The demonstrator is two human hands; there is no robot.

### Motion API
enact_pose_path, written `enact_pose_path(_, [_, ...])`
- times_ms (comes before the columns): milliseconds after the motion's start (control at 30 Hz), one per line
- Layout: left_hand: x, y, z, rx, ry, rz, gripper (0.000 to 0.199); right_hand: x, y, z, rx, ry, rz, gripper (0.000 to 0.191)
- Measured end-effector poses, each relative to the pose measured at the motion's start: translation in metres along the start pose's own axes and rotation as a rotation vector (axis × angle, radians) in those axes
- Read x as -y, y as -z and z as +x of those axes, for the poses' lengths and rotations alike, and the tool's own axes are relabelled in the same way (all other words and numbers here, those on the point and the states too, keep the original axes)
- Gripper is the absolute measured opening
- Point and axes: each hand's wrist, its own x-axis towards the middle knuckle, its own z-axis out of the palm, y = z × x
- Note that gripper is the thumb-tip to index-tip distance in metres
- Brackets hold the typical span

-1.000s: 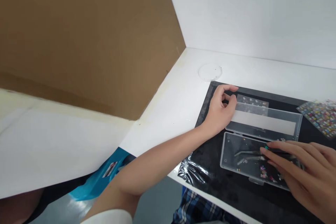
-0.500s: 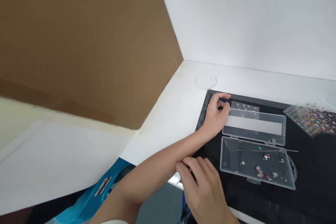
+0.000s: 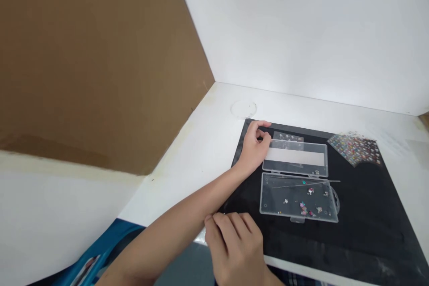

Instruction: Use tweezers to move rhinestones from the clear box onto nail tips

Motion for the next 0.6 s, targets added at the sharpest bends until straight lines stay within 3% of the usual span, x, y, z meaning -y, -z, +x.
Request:
enact_pose_path(233, [0.003,0.001,0.005,0.014,-0.078,0.100,0.034,0.007,-0.006,-0.001,-0.007,-0.100,0.031,0.017])
enact_pose_path(333, [0.003,0.002,0.006,0.029,-0.095,0.108,0.033,0.002,0.003,0.008,0.009,-0.157,0.094,0.022])
enact_pose_path(467, [0.002,0.002,0.007,0.033,-0.096,0.128,0.032,-0.029,0.058,0.029,0.069,-0.024,0.255,0.022])
enact_pose_path(600, [0.001,0.002,0.008,0.050,-0.116,0.136,0.031,-0.088,0.125,0.058,0.209,0.042,0.174,0.013])
